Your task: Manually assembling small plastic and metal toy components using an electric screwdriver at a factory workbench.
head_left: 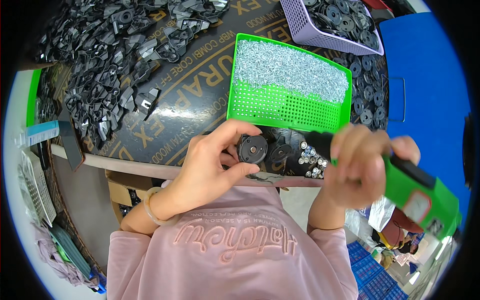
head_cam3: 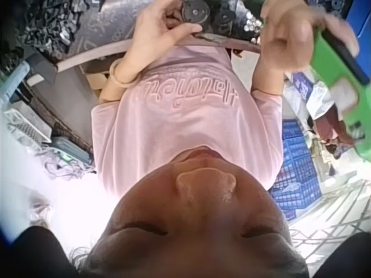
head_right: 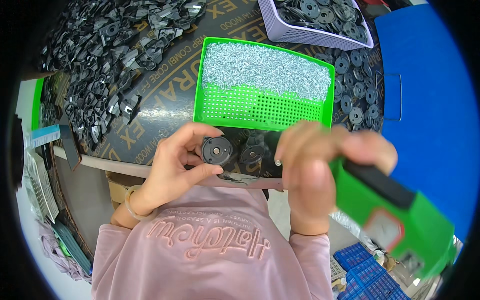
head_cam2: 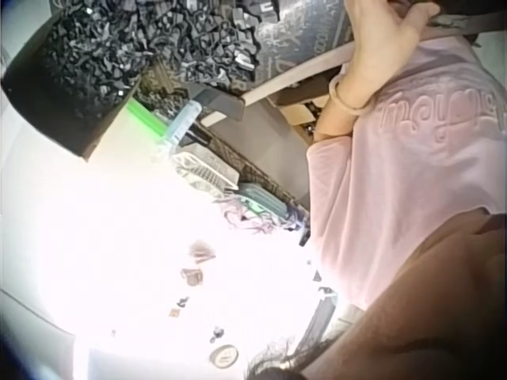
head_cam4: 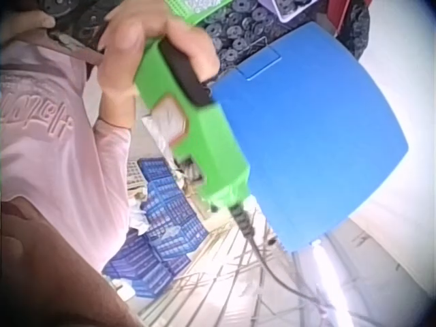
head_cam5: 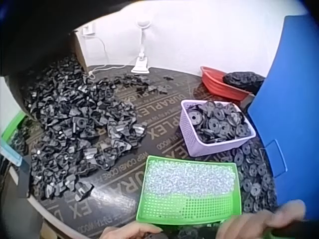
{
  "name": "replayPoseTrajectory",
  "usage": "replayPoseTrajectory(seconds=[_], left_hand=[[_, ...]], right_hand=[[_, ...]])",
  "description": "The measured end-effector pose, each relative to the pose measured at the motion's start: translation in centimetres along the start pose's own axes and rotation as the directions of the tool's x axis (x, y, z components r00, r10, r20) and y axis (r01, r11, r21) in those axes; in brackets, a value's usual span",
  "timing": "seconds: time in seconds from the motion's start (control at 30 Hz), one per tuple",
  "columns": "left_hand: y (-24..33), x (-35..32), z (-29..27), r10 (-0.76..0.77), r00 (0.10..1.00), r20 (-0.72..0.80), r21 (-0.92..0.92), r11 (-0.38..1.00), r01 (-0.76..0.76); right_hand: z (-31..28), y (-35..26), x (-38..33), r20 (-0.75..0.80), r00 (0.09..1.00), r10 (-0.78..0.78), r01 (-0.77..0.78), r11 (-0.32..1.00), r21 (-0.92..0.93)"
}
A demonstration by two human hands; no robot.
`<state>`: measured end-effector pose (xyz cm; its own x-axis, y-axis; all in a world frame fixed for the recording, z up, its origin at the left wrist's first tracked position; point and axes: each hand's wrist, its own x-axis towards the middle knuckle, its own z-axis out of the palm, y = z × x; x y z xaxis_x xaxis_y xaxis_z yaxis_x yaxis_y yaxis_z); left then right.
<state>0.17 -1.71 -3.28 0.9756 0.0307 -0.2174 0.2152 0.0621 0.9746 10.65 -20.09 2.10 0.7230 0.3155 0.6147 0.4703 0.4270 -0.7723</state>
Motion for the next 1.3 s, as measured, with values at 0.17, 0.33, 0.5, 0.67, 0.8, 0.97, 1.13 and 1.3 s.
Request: replayPoseTrajectory(seconds=[0.17, 0.33, 0.5, 0.67, 0.8, 0.97, 1.13, 1.3], left_hand=[[-0.4, 0.2, 0.2, 0.058, 0.998, 0.006, -0.024, 0.998, -0.058], [-0.6, 0.3, 0.2, 0.076, 0.997, 0.005, -0.039, 0.996, -0.076], [-0.6, 0.4, 0.1, 0.032, 0.999, 0.001, -0.047, 0.998, -0.032], [-0.4, 0.5, 0.2, 0.076, 0.997, 0.007, -0.003, 0.997, -0.076], [-1.0, 0.5, 0.3, 0.133, 0.991, -0.018, -0.01, 0.991, -0.133], [-0.1, 0.6, 0.2, 0.027, 0.996, 0.087, 0.024, 0.999, -0.029], [-0.2, 0.5, 0.4, 0.005, 0.989, 0.147, 0.014, 1.0, -0.007], [-0.2, 0.5, 0.2, -0.016, 0.989, 0.148, 0.033, 0.999, 0.012]], right_hand=[[-0.4, 3.6, -0.8, -0.185, 0.983, 0.001, -0.006, 1.0, -0.027], [-0.5, 4.4, -0.8, -0.195, 0.981, 0.018, -0.017, 1.0, 0.005], [-0.5, 4.4, -0.9, -0.173, 0.985, 0.013, -0.017, 1.0, -0.017], [-0.3, 3.9, -0.7, -0.176, 0.984, 0.018, -0.028, 0.998, -0.053], [0.1, 1.6, -0.1, -0.173, 0.985, 0.018, -0.013, 0.999, 0.035], [0.9, -2.4, 0.4, 0.106, 0.991, 0.084, -0.097, 0.987, 0.127], [2.3, -2.4, -0.2, 0.1, 0.985, 0.138, -0.155, 0.97, 0.187], [2.1, -1.8, -0.2, 0.123, 0.979, 0.16, -0.18, 0.968, 0.174]])
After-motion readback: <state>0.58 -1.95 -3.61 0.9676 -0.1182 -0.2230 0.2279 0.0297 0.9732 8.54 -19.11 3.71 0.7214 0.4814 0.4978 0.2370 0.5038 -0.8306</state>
